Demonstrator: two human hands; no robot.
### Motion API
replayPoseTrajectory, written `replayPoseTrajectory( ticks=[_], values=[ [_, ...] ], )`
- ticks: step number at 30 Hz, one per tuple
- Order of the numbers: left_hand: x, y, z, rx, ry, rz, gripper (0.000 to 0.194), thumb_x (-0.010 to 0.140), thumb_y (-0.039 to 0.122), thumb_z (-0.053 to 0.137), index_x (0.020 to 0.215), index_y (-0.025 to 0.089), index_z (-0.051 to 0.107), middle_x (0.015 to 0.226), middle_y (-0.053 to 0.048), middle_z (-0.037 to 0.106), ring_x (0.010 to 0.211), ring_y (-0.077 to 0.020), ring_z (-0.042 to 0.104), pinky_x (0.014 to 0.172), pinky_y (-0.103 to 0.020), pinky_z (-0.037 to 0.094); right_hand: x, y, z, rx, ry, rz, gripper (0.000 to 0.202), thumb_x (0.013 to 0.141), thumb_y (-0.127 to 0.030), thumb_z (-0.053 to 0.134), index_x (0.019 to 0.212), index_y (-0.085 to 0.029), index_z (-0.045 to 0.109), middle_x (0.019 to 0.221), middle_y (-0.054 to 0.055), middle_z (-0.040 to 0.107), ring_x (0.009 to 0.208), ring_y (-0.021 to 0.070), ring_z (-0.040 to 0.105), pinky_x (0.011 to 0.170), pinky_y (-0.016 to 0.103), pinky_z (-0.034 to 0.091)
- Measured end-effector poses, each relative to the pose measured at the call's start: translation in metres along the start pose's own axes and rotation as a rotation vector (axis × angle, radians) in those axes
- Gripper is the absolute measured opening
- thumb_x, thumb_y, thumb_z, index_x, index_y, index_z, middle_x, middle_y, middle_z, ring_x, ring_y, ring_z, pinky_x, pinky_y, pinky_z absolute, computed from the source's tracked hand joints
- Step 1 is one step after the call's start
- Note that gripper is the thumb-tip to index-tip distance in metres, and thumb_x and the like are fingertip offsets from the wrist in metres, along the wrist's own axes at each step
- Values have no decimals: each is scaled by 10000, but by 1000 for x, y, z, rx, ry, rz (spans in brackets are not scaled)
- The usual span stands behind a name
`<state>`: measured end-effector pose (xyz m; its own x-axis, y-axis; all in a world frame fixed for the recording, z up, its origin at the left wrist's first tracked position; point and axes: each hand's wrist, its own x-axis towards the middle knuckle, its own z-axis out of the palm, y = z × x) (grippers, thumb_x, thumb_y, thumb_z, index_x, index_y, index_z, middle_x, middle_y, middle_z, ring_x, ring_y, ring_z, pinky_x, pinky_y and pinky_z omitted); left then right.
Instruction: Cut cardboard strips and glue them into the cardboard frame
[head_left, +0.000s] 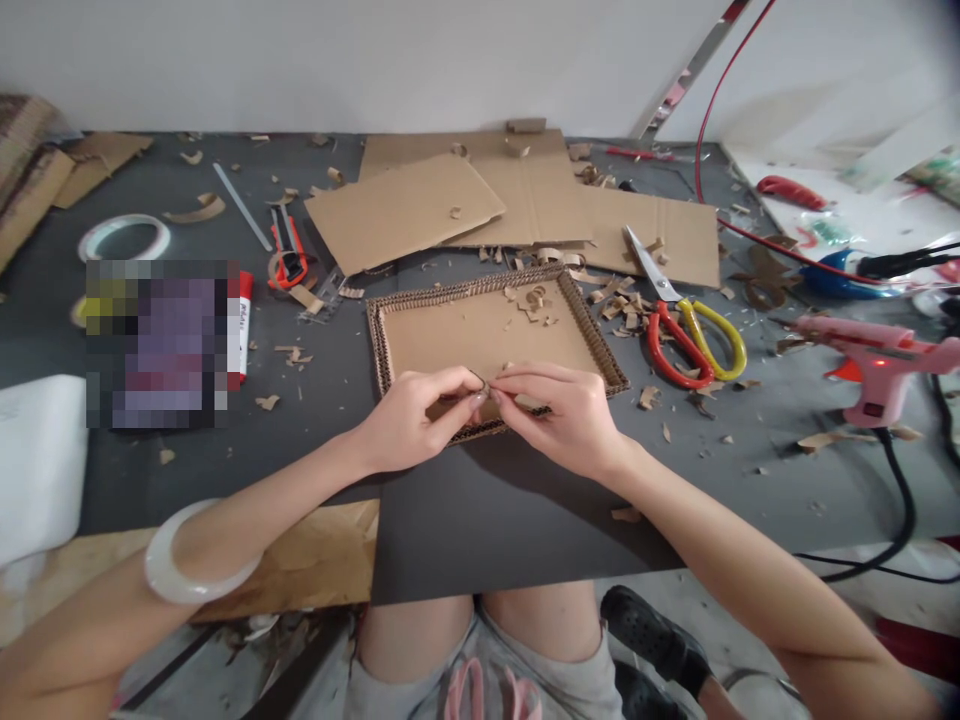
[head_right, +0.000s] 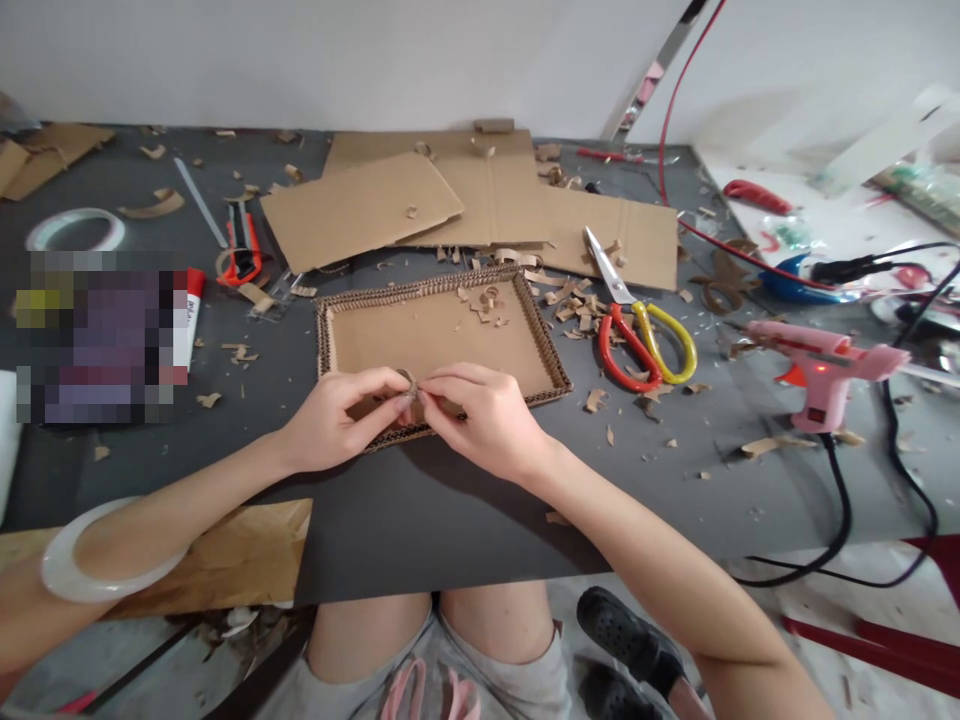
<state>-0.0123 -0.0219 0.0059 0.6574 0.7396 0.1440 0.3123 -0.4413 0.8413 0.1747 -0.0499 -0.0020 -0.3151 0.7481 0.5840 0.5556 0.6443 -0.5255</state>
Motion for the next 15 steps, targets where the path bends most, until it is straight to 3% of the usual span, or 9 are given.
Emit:
replayPoseTrajectory(
  ticks=[15],
  values=[
    [0, 0, 1, -21, 21, 18, 107, 872, 180, 490, 855, 136, 587, 670, 2, 669, 596, -85, 628, 587, -155, 482, 4, -1, -6, 79, 1, 87, 102, 795, -131, 605, 774, -158, 701, 783, 35, 732, 718, 126, 691, 676, 198, 557]
  ],
)
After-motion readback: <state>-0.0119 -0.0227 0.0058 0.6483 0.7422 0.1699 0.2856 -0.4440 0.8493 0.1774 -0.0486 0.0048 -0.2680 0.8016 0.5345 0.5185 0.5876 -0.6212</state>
